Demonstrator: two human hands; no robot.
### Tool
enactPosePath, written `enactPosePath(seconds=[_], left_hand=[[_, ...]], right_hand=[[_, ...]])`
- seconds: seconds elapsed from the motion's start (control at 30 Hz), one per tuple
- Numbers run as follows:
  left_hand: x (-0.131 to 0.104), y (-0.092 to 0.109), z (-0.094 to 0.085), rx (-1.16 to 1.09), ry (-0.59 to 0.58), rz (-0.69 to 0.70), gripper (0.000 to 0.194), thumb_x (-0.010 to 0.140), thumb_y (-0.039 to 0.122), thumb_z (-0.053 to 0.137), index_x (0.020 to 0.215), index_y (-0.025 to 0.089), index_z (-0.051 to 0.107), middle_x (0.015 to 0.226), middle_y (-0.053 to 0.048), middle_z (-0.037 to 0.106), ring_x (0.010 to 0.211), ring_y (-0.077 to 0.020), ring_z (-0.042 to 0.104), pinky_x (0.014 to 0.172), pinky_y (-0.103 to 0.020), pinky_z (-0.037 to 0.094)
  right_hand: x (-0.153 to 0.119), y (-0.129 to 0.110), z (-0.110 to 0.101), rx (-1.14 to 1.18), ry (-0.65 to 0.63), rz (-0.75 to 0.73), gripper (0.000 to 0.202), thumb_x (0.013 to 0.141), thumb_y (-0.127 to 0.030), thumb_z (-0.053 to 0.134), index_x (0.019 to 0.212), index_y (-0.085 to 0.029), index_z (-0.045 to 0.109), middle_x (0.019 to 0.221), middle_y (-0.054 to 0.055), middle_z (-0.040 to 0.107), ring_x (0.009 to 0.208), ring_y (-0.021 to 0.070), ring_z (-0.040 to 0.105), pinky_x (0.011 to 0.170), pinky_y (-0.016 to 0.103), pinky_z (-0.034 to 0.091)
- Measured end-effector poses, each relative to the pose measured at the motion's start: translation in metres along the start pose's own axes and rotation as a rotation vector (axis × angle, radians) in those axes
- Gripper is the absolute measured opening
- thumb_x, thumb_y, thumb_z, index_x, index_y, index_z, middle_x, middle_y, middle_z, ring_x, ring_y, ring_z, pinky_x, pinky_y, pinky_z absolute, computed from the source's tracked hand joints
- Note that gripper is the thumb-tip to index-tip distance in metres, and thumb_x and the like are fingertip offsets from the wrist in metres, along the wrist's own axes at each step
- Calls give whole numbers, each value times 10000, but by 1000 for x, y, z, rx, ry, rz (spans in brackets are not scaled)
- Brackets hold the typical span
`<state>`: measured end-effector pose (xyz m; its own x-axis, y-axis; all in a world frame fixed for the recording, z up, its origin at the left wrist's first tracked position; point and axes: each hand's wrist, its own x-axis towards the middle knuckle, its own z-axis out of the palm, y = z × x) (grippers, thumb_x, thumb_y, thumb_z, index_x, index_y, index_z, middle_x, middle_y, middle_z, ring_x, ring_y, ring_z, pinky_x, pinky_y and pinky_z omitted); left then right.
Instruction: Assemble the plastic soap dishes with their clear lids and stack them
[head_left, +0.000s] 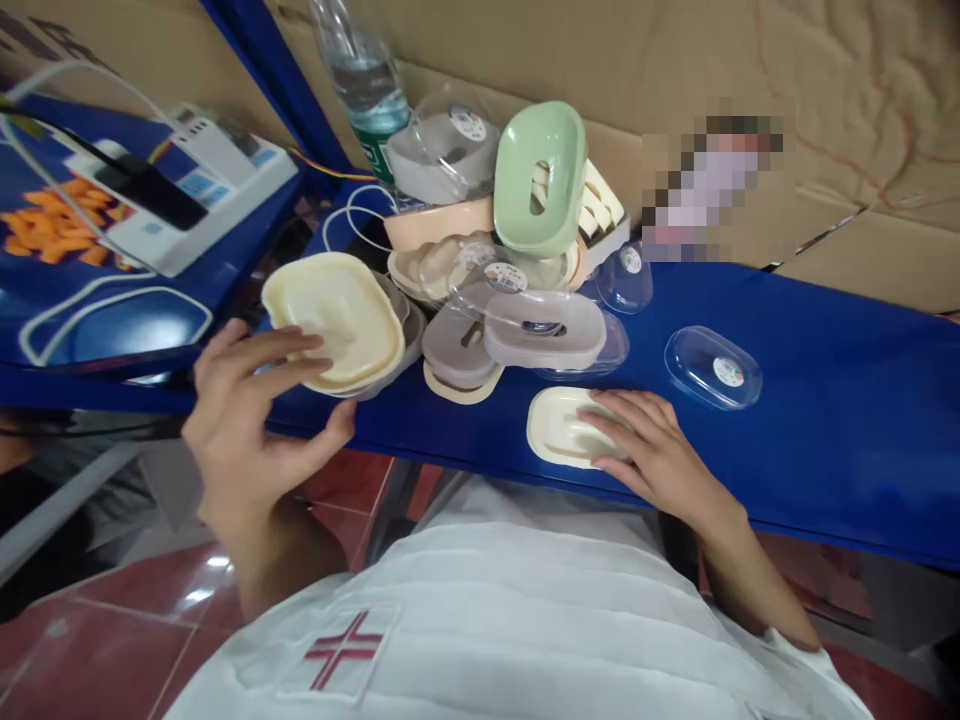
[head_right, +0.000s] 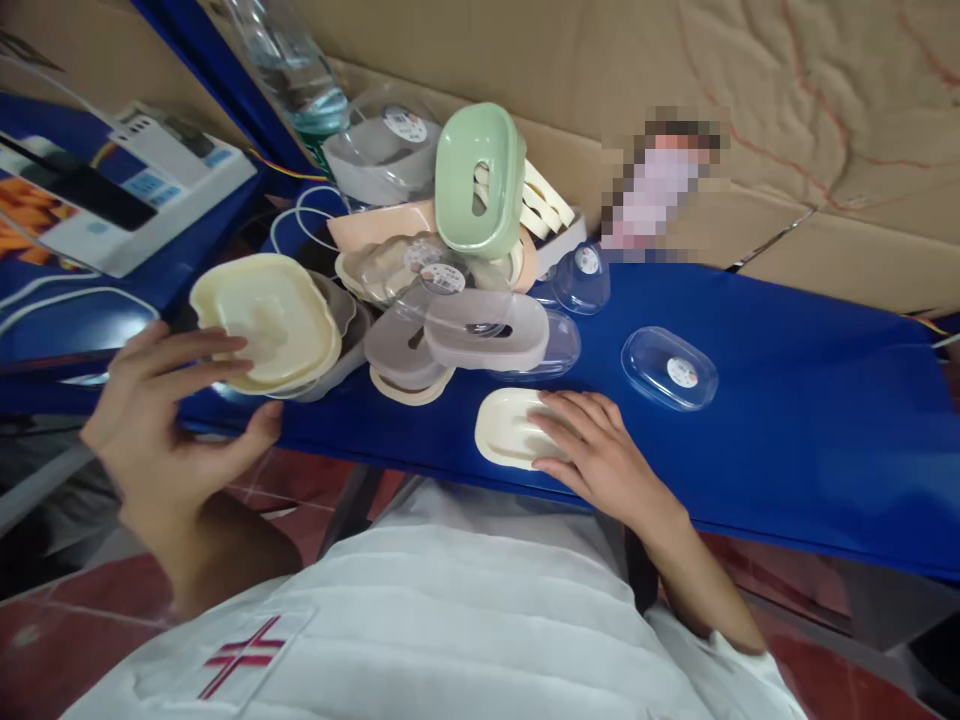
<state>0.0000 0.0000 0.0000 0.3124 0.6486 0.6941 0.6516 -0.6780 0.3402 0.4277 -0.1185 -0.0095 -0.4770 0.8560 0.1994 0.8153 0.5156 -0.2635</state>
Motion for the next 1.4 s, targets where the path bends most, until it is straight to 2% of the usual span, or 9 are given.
enactPosePath(seconds=[0.1, 0.23, 0.33, 0.43, 0.57, 0.83, 1.0, 1.23, 1.4], left_hand=[[-1, 11, -4, 18, 35, -25, 612, 825, 203, 758, 1405, 377, 669, 1475, 36, 693, 1366, -376, 647, 1301, -691, 395], [-3, 35, 5, -67, 109, 221, 578, 842, 154, 756, 1379, 358, 689, 1416, 10, 721, 1236, -280, 712, 1208, -583, 539], [-1, 63, 28, -289, -155, 390, 400, 883, 160, 803, 1258, 262, 705, 1247, -37, 769, 1131, -217, 742, 1047, -472, 652], [6, 87, 59, -308, -424, 491, 364, 970, 224, 778, 1322, 226, 684, 1334, -101, 748, 1274, -258, 697, 1123, -480, 596], [12, 97, 88, -306, -548, 575, 359, 1007, 320, 765, 1338, 202, 691, 1403, -132, 720, 1335, -283, 662, 1196, -494, 521], [7, 90, 99, -308, -528, 529, 236, 1050, 335, 708, 1229, 182, 706, 1220, -105, 759, 1225, -263, 688, 1097, -438, 563], [9, 88, 99, -360, -500, 487, 131, 1040, 299, 719, 1102, 184, 706, 1095, -75, 758, 1108, -234, 703, 994, -386, 598], [7, 91, 93, -265, -275, 547, 295, 961, 290, 809, 1236, 219, 728, 1234, -105, 730, 1181, -262, 679, 1083, -463, 591], [5, 93, 93, -162, -133, 549, 435, 876, 246, 890, 1282, 277, 740, 1283, -94, 705, 1212, -252, 676, 1180, -487, 548]], right_hand=[[-1, 0, 0, -2, -26, 0, 514, 1082, -467, 636, 1535, -233, 570, 1591, 156, 595, 1439, 343, 558, 1202, 591, 414], [1, -2, 2, 11, -27, 6, 536, 1069, -474, 656, 1537, -228, 568, 1594, 161, 587, 1445, 349, 552, 1202, 590, 417], [0, -4, 1, 49, -7, 18, 476, 1082, -396, 650, 1527, -247, 574, 1589, 147, 593, 1449, 334, 556, 1187, 572, 437], [0, -4, -8, 68, 89, 5, 445, 1086, -283, 632, 1526, -264, 569, 1561, 140, 619, 1429, 311, 583, 1159, 548, 469], [12, 0, -32, -36, 173, -76, 478, 1064, -221, 648, 1535, -245, 569, 1513, 148, 665, 1378, 308, 629, 1119, 514, 501], [85, 27, -47, -272, 142, -269, 466, 1080, -403, 654, 1472, -152, 643, 1474, 161, 702, 1365, 318, 633, 1119, 474, 468], [104, 36, -42, -240, 114, -301, 338, 1092, -282, 626, 1401, -174, 712, 1316, 114, 788, 1233, 260, 693, 1085, 444, 467], [59, 10, -73, -174, 160, -288, 388, 1095, -265, 623, 1478, -215, 657, 1227, 75, 812, 1137, 240, 718, 1048, 435, 506], [6, -6, -54, -120, 239, -247, 379, 1038, -206, 709, 1416, -201, 681, 1132, 61, 827, 1064, 225, 736, 970, 412, 542]])
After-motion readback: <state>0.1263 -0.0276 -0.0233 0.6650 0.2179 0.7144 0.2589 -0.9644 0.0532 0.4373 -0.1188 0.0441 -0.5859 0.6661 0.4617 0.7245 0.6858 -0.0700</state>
